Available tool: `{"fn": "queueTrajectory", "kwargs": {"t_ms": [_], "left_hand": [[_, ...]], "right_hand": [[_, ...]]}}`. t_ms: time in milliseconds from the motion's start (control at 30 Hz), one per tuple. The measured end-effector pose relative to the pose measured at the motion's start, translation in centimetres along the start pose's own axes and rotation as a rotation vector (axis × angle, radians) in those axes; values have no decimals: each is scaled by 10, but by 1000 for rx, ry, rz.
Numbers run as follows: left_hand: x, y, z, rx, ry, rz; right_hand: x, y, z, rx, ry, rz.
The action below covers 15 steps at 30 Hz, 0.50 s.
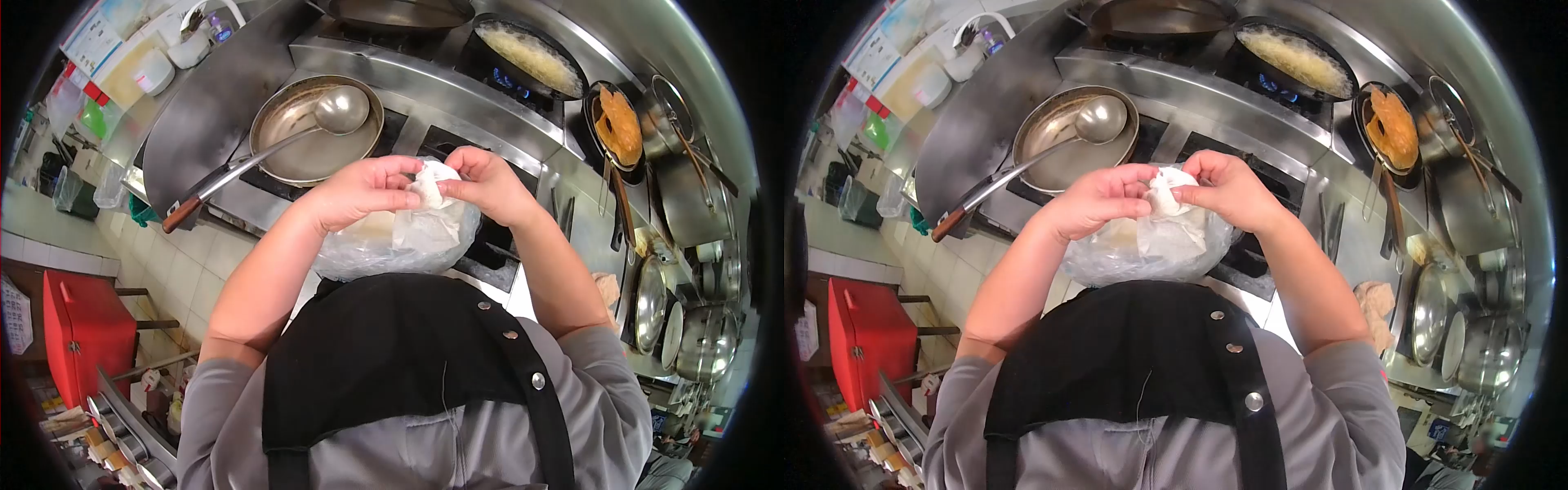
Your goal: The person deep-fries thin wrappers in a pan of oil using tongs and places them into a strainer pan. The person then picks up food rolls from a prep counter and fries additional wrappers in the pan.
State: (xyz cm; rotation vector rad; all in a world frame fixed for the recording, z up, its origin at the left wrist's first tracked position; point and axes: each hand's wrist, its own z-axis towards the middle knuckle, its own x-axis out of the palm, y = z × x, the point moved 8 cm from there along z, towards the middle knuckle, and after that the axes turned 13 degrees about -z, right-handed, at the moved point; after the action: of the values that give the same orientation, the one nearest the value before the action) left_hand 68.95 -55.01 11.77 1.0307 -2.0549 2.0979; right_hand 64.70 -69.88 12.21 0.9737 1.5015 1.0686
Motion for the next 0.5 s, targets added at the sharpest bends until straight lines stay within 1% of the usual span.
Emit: {"fn": "queueTrajectory", "kwargs": {"t_ms": [33,133,233,333,433,500], "left_hand": [[-2,2,-1,5,-13,16],[-18,13,4,-62,-66,151],[-18,5,2,10,-97,110],[-10,-6,-2,64,-60,65],[-18,-3,-4,113,-51,97],[-24,-1,-2,129,-96,82]], "right_hand": [[-1,1,-1,-27,-16,26],[4,3,-4,-62,36,120],[8,1,-6,-10,74,117],[7,-6,-6,65,99,45],[0,-7,-6,33,-5,177],[-1,-5,-7,-4,-25,251]]}}
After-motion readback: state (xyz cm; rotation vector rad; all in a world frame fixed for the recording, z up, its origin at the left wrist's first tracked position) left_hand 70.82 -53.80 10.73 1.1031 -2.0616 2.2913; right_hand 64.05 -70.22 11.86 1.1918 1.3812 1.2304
